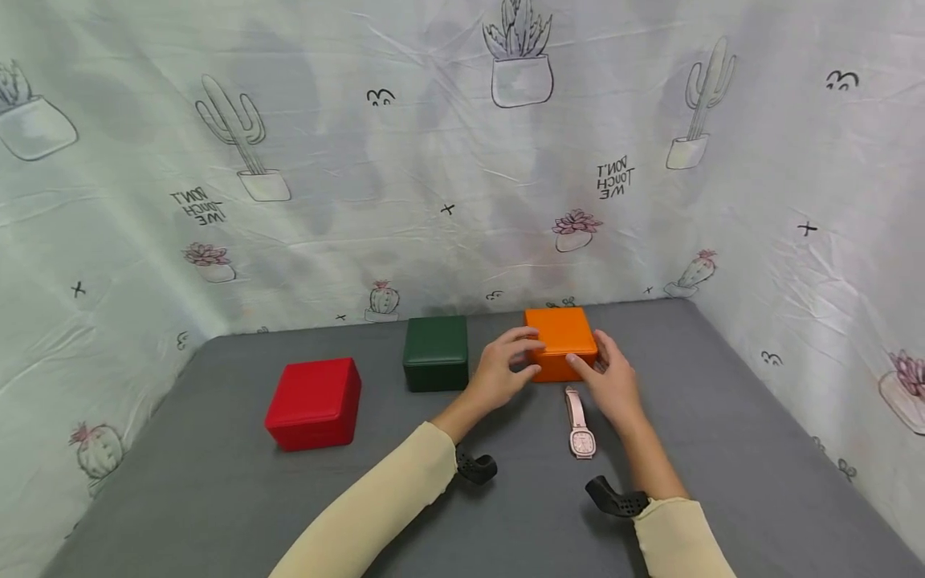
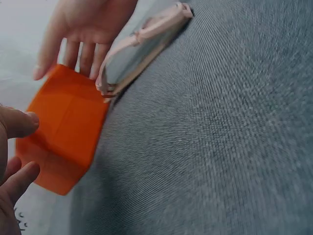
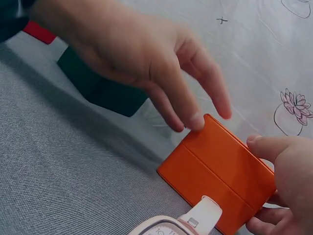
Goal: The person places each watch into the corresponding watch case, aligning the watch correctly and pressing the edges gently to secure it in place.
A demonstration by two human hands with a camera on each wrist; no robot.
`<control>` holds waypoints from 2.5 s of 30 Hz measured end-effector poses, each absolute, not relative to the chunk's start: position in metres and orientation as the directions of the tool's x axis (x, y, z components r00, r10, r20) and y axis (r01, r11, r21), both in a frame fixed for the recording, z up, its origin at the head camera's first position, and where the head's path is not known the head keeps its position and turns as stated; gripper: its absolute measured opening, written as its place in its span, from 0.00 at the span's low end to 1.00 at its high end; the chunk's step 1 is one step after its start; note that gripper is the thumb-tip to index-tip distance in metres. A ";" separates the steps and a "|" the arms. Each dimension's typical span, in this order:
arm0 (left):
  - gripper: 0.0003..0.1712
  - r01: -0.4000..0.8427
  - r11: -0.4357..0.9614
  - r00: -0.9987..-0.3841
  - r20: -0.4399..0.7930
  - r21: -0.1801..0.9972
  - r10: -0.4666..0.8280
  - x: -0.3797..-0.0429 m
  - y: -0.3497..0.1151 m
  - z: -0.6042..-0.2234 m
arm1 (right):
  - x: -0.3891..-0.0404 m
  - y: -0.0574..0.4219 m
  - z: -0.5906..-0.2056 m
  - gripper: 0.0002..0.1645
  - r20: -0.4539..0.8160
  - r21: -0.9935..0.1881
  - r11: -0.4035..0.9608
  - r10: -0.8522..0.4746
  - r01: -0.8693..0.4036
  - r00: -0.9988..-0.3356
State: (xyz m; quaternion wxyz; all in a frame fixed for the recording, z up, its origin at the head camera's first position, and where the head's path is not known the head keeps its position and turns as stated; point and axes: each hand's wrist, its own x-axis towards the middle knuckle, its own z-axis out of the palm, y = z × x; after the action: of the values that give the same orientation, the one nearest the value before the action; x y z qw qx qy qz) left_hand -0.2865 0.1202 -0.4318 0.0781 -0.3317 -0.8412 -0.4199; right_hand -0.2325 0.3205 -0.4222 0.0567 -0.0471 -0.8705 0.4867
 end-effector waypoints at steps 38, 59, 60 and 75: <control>0.57 0.362 0.514 -0.895 0.134 0.778 0.426 -0.326 0.144 -0.446 | -0.242 0.330 -0.444 0.50 0.107 -0.839 0.542 0.088 -0.043 -0.990; 0.53 0.142 0.475 -0.961 0.006 0.868 0.276 -0.326 0.152 -0.422 | -0.245 0.326 -0.444 0.50 0.178 -0.750 0.661 0.144 -0.039 -0.974; 0.53 0.117 0.474 -0.965 -0.013 0.873 0.262 -0.326 0.153 -0.420 | -0.245 0.326 -0.444 0.51 0.173 -0.749 0.662 0.141 -0.037 -0.975; 0.59 -0.256 0.306 -0.953 -0.292 0.917 0.077 -0.338 0.160 -0.397 | -0.244 0.320 -0.448 0.52 0.145 -0.767 0.641 0.143 -0.020 -0.979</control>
State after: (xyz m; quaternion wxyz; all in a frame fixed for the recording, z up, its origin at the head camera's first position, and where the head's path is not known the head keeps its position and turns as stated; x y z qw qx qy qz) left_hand -0.3381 0.1596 -0.3972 -0.1421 0.0560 -0.7956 -0.5862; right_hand -0.2441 0.3196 -0.4477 0.0965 -0.0343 -0.9008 0.4220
